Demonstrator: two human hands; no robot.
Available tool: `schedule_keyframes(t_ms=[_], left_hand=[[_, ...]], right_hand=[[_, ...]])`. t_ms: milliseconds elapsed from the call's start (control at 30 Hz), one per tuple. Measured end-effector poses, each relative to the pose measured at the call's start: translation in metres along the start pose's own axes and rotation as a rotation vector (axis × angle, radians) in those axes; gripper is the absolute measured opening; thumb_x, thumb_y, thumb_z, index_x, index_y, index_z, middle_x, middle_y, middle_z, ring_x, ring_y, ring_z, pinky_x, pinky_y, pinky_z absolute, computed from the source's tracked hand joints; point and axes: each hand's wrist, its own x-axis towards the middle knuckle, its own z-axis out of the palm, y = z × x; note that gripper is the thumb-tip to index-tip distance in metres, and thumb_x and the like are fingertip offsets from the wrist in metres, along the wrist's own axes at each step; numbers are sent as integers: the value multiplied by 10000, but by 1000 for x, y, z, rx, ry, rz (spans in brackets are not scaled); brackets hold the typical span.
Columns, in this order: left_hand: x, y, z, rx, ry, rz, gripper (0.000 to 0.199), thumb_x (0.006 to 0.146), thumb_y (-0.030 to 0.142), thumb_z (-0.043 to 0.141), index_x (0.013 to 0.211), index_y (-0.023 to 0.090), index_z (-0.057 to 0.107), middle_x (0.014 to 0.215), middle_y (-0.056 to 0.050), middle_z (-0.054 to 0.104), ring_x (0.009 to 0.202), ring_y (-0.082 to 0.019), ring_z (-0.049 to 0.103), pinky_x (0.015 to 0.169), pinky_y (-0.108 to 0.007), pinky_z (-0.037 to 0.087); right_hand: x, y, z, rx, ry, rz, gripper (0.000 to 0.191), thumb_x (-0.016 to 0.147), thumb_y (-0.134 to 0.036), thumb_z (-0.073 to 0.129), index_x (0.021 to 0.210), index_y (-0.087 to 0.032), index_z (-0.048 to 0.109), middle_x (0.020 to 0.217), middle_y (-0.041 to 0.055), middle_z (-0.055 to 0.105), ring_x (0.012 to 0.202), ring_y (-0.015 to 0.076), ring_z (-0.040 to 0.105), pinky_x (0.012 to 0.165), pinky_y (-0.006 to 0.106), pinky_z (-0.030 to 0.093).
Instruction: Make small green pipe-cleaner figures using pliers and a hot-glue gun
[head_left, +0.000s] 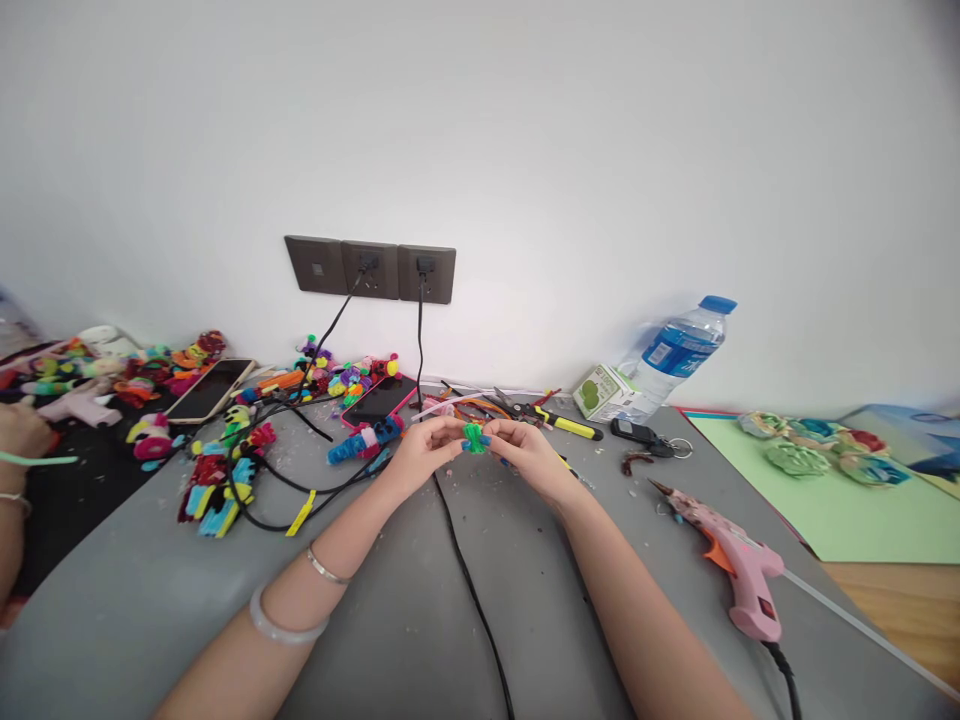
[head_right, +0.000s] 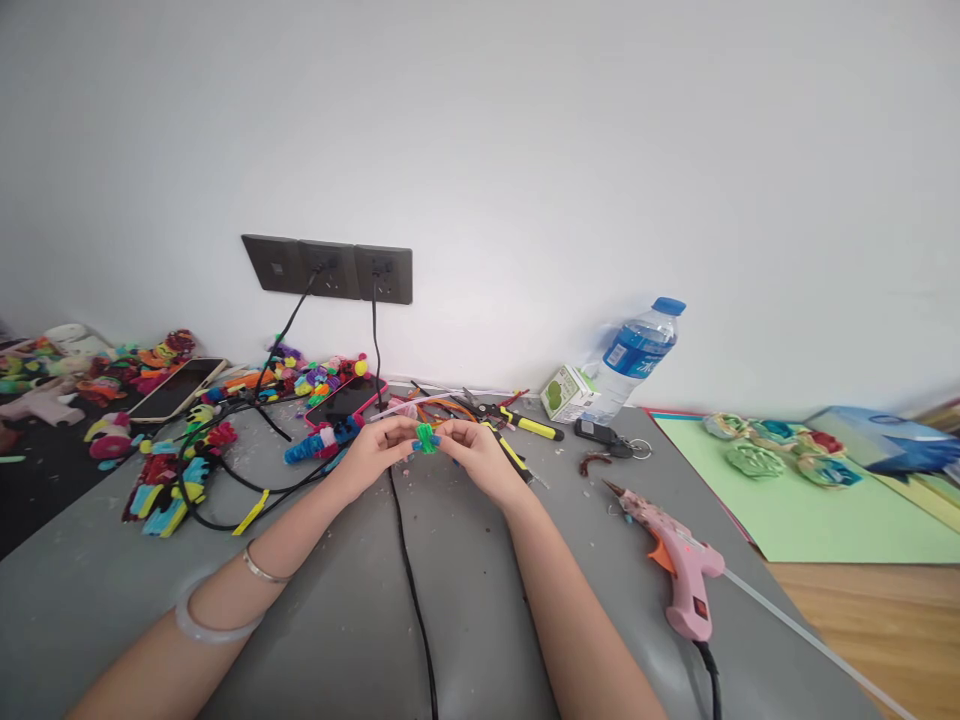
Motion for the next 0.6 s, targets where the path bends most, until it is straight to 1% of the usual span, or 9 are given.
schedule_keyframes(t_ms=[133, 267, 400, 600], left_hand=[[1, 1, 0, 32, 34, 24, 370, 798, 403, 704, 1046, 129, 710, 923, -96, 718, 777, -178, 641, 628, -248, 487], [1, 1, 1, 32, 60, 38, 362, 790, 387, 712, 1044, 131, 734, 915, -95, 725, 778, -179, 635, 659, -258, 491], [1, 0, 1, 50, 60, 47, 338, 789, 368, 710, 1032, 136, 746, 912, -89, 730, 757, -169, 624, 656, -256, 487], [2, 0, 0, 45, 44, 69, 321, 785, 376, 714, 993, 133, 748, 894, -81, 736, 763, -171, 634, 688, -270, 500]], right_hand=[[0, 0, 0, -20, -9, -34, 440, 743, -625, 697, 751, -195, 603, 685, -5, 520, 605, 125, 358, 571, 264, 265], [-1, -2, 1, -31, -14, -47, 439, 749, -624, 693, 756, -196, 595, 703, -2, 525, 622, 129, 373, 582, 263, 279], [-1, -4, 2, -22, -21, -74, 417, 765, -598, 692, 767, -192, 598, 733, -1, 541, 642, 129, 404, 615, 265, 316], [-1, -4, 4, -32, -17, -85, 406, 758, -583, 701, 761, -192, 590, 723, -3, 544, 645, 132, 436, 630, 269, 352]])
